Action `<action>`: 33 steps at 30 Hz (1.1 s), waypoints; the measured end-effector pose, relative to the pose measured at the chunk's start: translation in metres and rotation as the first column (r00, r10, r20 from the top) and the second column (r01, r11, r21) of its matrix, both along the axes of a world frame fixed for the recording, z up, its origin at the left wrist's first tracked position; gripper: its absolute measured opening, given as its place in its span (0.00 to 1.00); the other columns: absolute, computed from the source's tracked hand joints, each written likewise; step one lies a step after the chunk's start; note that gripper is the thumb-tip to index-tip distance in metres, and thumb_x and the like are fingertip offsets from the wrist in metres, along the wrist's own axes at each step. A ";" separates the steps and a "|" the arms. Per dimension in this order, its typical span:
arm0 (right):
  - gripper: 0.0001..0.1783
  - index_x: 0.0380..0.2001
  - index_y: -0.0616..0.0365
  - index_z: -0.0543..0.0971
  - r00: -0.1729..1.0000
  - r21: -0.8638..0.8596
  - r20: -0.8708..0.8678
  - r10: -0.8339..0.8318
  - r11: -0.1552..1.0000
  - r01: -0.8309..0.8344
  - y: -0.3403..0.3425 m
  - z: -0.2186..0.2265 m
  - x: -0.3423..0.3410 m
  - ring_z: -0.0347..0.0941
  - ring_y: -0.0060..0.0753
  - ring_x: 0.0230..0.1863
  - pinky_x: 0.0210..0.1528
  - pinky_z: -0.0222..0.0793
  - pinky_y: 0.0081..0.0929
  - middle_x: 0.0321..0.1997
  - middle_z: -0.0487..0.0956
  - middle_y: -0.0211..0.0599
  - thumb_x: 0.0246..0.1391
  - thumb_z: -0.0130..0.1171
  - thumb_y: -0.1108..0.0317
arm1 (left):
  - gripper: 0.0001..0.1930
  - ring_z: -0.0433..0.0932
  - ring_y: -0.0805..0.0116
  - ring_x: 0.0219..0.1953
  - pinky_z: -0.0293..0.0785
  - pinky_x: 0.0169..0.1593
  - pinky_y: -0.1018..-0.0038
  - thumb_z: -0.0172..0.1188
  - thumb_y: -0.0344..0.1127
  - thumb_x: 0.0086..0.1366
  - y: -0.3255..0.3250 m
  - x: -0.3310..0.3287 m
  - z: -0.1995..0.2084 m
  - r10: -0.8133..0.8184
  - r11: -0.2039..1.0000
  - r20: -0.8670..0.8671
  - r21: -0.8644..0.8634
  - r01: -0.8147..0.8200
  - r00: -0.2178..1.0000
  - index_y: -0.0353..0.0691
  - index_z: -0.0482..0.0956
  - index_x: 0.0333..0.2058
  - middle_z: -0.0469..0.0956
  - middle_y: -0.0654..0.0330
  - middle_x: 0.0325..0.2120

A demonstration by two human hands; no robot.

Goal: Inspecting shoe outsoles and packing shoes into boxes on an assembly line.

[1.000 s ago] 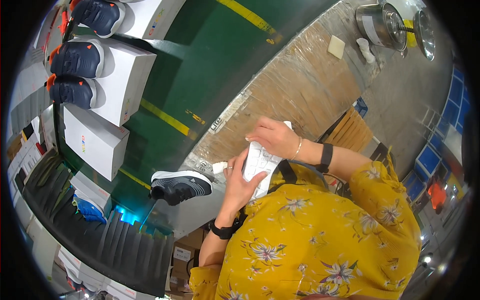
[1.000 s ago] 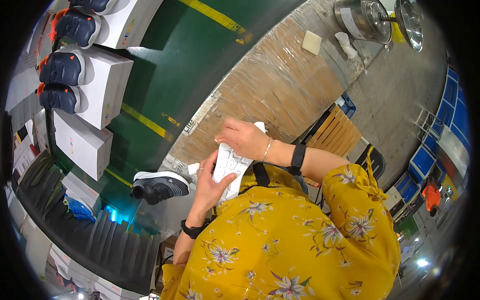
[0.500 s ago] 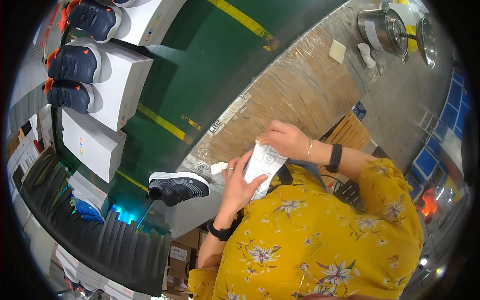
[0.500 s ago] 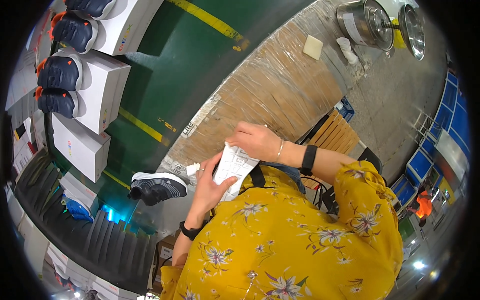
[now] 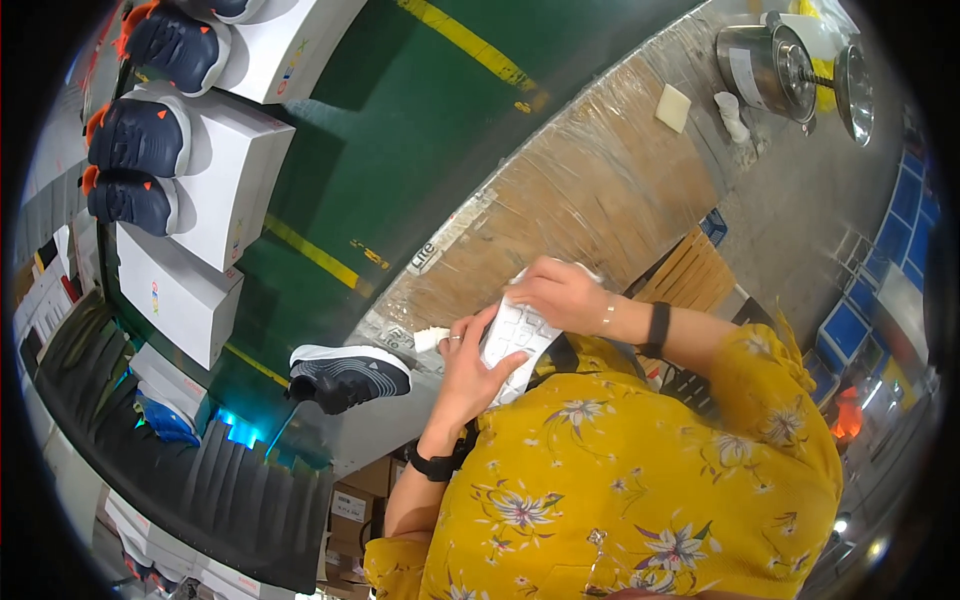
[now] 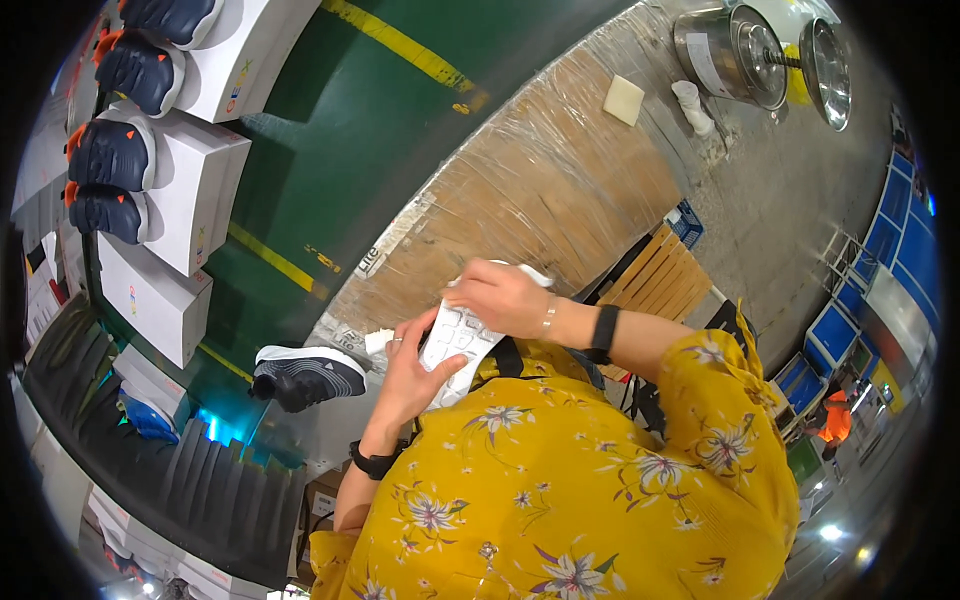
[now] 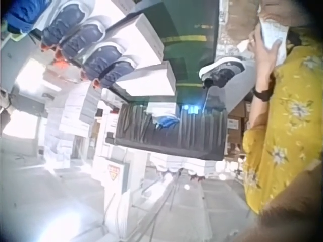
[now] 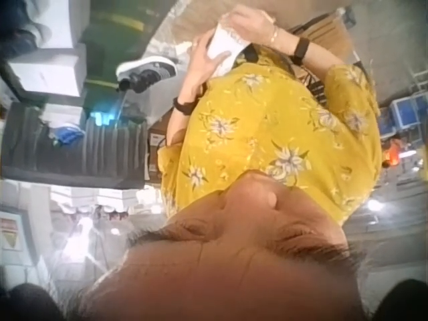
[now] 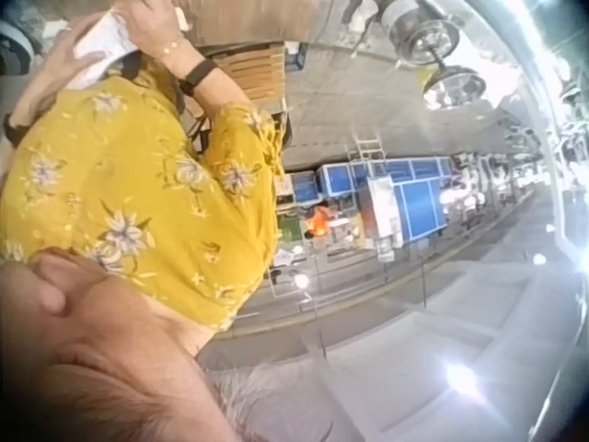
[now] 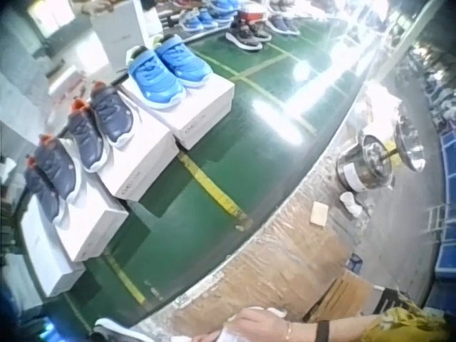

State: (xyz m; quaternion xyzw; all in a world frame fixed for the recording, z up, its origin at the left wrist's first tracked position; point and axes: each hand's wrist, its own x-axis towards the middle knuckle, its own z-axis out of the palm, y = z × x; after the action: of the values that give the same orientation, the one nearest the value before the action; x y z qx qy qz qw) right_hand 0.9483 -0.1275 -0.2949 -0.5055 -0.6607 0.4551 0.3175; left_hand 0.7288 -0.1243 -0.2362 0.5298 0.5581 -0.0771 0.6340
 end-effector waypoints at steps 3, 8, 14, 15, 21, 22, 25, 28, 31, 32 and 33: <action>0.09 0.37 0.56 0.83 1.000 0.071 -0.007 0.016 0.997 -0.015 0.005 0.004 -0.012 0.76 0.36 0.31 0.31 0.73 0.30 0.31 0.74 0.36 0.51 0.66 0.72 | 0.38 0.65 0.51 0.57 0.58 0.63 0.59 0.74 0.40 0.54 -0.001 0.000 0.001 -0.009 1.000 -0.003 -0.002 0.009 1.000 0.45 0.68 0.63 0.70 0.51 0.54; 0.09 0.37 0.59 0.83 0.999 -0.007 0.015 -0.031 1.000 0.031 -0.015 0.002 0.017 0.76 0.38 0.31 0.32 0.74 0.31 0.30 0.75 0.37 0.51 0.65 0.71 | 0.38 0.62 0.47 0.56 0.55 0.62 0.55 0.73 0.45 0.55 -0.004 -0.003 -0.006 0.025 1.000 0.034 0.016 -0.026 0.999 0.49 0.68 0.63 0.68 0.51 0.55; 0.07 0.35 0.59 0.83 1.000 0.061 0.024 0.005 0.998 -0.007 0.006 0.001 -0.008 0.76 0.37 0.32 0.32 0.74 0.29 0.30 0.75 0.38 0.52 0.65 0.70 | 0.38 0.63 0.46 0.56 0.54 0.62 0.56 0.73 0.45 0.55 -0.003 0.000 -0.005 0.030 0.999 0.022 -0.024 -0.030 0.999 0.48 0.68 0.63 0.68 0.51 0.55; 0.07 0.35 0.59 0.83 0.999 0.069 0.028 0.015 0.997 -0.017 0.002 0.002 -0.002 0.76 0.37 0.32 0.32 0.73 0.29 0.30 0.75 0.37 0.52 0.65 0.70 | 0.38 0.63 0.46 0.56 0.54 0.62 0.55 0.73 0.45 0.55 -0.004 -0.001 -0.006 0.031 0.999 0.029 -0.025 -0.031 0.999 0.48 0.68 0.63 0.68 0.51 0.55; 0.08 0.36 0.58 0.83 0.999 0.024 0.031 -0.004 1.000 0.004 -0.006 -0.001 0.012 0.76 0.37 0.31 0.31 0.74 0.30 0.32 0.75 0.37 0.52 0.64 0.70 | 0.38 0.64 0.46 0.56 0.55 0.62 0.54 0.73 0.46 0.55 -0.002 0.001 -0.008 0.029 1.000 0.018 0.001 -0.029 0.999 0.48 0.68 0.63 0.68 0.49 0.55; 0.08 0.36 0.58 0.83 0.999 0.063 0.034 0.012 0.998 -0.014 0.001 -0.001 0.004 0.76 0.37 0.30 0.31 0.74 0.30 0.31 0.75 0.36 0.52 0.64 0.70 | 0.38 0.64 0.46 0.56 0.55 0.62 0.54 0.73 0.46 0.55 -0.002 0.002 -0.006 0.030 1.000 0.021 0.002 -0.030 0.999 0.48 0.68 0.63 0.68 0.49 0.55; 0.07 0.35 0.58 0.82 0.998 0.073 0.056 0.020 0.997 -0.025 0.006 0.004 -0.003 0.76 0.38 0.31 0.31 0.74 0.31 0.31 0.74 0.36 0.53 0.64 0.70 | 0.39 0.66 0.49 0.56 0.61 0.62 0.58 0.75 0.40 0.53 0.001 0.005 -0.002 -0.029 0.998 -0.048 0.046 0.032 0.998 0.45 0.68 0.62 0.71 0.50 0.52; 0.06 0.34 0.55 0.83 0.996 0.040 0.093 0.011 0.999 -0.015 -0.001 0.007 0.009 0.76 0.37 0.29 0.29 0.74 0.31 0.29 0.74 0.36 0.51 0.66 0.70 | 0.35 0.72 0.48 0.54 0.68 0.59 0.60 0.76 0.44 0.52 -0.004 0.004 -0.007 -0.004 0.989 0.008 0.147 0.003 1.000 0.43 0.74 0.58 0.74 0.48 0.50; 0.07 0.34 0.54 0.85 0.990 0.036 0.135 -0.030 0.999 0.025 -0.006 0.013 0.025 0.75 0.38 0.27 0.29 0.74 0.31 0.28 0.75 0.36 0.50 0.67 0.75 | 0.34 0.75 0.48 0.51 0.73 0.55 0.63 0.75 0.46 0.54 0.003 0.012 -0.003 -0.007 0.993 0.058 0.116 0.000 0.998 0.46 0.74 0.58 0.74 0.47 0.49; 0.07 0.34 0.54 0.85 0.993 0.051 0.117 -0.014 0.999 0.008 -0.006 0.015 0.029 0.75 0.38 0.27 0.29 0.74 0.31 0.28 0.75 0.36 0.50 0.67 0.75 | 0.33 0.76 0.47 0.50 0.74 0.53 0.61 0.74 0.47 0.54 0.007 0.016 0.003 -0.036 0.994 0.022 0.106 0.034 0.999 0.46 0.74 0.58 0.72 0.47 0.51; 0.08 0.35 0.55 0.85 0.989 0.050 0.130 -0.074 0.996 0.068 -0.004 0.016 0.031 0.76 0.38 0.28 0.30 0.74 0.30 0.29 0.76 0.37 0.50 0.67 0.77 | 0.33 0.76 0.47 0.51 0.74 0.54 0.61 0.73 0.46 0.55 0.010 0.016 0.008 -0.027 0.995 0.045 0.094 0.023 0.999 0.47 0.74 0.58 0.71 0.47 0.53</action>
State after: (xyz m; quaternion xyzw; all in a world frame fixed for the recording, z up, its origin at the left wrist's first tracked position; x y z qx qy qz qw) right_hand 0.9794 -0.1317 -0.2785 -0.5502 -0.6721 0.3939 0.3006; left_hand 0.7446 -0.1144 -0.2278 0.5674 0.5396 -0.0465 0.6203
